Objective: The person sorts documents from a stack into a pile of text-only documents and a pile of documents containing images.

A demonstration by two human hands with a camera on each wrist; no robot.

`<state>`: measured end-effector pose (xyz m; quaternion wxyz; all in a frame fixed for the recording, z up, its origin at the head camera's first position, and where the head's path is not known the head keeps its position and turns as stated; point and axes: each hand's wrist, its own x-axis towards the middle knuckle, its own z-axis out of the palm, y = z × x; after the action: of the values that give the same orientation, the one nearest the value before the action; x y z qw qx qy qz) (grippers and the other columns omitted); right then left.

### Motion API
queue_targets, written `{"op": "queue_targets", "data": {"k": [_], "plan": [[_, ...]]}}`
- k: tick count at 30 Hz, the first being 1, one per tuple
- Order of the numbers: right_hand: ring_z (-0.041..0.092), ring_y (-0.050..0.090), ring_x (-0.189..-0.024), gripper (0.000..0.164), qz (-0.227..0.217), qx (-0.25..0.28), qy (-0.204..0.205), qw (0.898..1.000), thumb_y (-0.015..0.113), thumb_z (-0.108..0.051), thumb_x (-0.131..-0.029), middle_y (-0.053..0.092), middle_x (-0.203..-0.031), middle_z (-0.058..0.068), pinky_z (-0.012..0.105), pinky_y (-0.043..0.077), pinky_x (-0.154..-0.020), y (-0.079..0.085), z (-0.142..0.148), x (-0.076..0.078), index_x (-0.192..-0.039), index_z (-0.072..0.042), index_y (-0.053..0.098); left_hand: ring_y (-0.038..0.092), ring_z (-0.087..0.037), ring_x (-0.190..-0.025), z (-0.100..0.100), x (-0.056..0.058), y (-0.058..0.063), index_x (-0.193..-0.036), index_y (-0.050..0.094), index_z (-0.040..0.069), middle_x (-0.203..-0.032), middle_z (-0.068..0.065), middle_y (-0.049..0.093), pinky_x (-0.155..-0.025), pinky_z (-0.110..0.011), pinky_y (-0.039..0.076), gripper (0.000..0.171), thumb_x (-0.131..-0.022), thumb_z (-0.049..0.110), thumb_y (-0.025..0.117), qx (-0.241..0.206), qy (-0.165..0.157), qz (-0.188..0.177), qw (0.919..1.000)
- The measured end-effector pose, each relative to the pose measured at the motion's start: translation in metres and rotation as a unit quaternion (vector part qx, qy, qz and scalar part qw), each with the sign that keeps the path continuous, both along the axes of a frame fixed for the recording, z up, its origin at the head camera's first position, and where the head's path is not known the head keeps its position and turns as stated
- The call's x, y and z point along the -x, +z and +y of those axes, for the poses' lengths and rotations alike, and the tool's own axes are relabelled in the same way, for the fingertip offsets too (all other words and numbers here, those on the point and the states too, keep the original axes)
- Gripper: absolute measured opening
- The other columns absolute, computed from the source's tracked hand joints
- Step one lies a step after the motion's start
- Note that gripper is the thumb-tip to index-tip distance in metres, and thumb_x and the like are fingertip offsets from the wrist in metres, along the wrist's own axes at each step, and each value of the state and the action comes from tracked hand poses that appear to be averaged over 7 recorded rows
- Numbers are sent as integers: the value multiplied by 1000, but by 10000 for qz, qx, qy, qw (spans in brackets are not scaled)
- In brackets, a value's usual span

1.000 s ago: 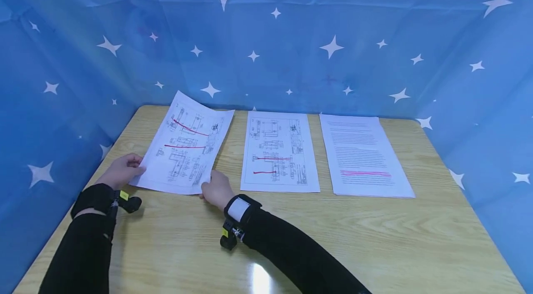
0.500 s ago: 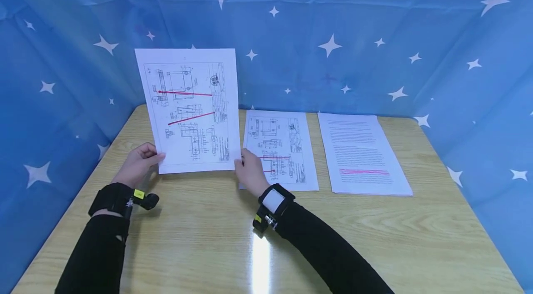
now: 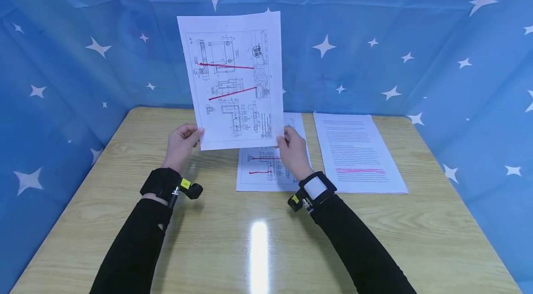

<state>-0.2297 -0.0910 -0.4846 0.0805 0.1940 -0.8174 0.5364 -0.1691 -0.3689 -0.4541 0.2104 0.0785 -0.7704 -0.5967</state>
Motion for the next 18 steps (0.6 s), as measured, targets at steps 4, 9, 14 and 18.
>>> {"op": "queue_targets", "data": {"k": [4,9,14,18], "plan": [[18,53,-69,26,145,-27,-72,9999,41,-17,-98,61,-90,5,27,38,-52,-4,6,4,-120,-5,48,48,-13,-70,5,3,2,-92,61,2,-76,3,57,-62,-23,38,22,-87,23,62,114,-148,112,9998],[17,53,-68,27,383,75,-91,9992,40,-17,-98,62,-90,7,27,38,-51,-6,8,5,-121,-3,48,50,-15,-74,6,2,3,-95,61,0,-80,2,57,-64,-25,37,24,-87,22,62,279,-301,130,9991],[17,54,-67,25,544,197,-32,9983,41,-16,-98,63,-88,6,29,37,-49,-8,2,7,-118,-3,49,51,-30,-85,-2,-1,3,-94,62,0,-81,0,57,-66,-27,38,23,-87,22,63,351,-326,191,9987],[16,54,-66,25,619,369,-8,9974,40,-20,-98,63,-87,5,28,35,-48,-10,-4,7,-116,-4,50,51,-28,-83,-6,-3,4,-96,61,-2,-81,-1,56,-68,-30,39,25,-87,21,63,453,-251,171,9985]]}}
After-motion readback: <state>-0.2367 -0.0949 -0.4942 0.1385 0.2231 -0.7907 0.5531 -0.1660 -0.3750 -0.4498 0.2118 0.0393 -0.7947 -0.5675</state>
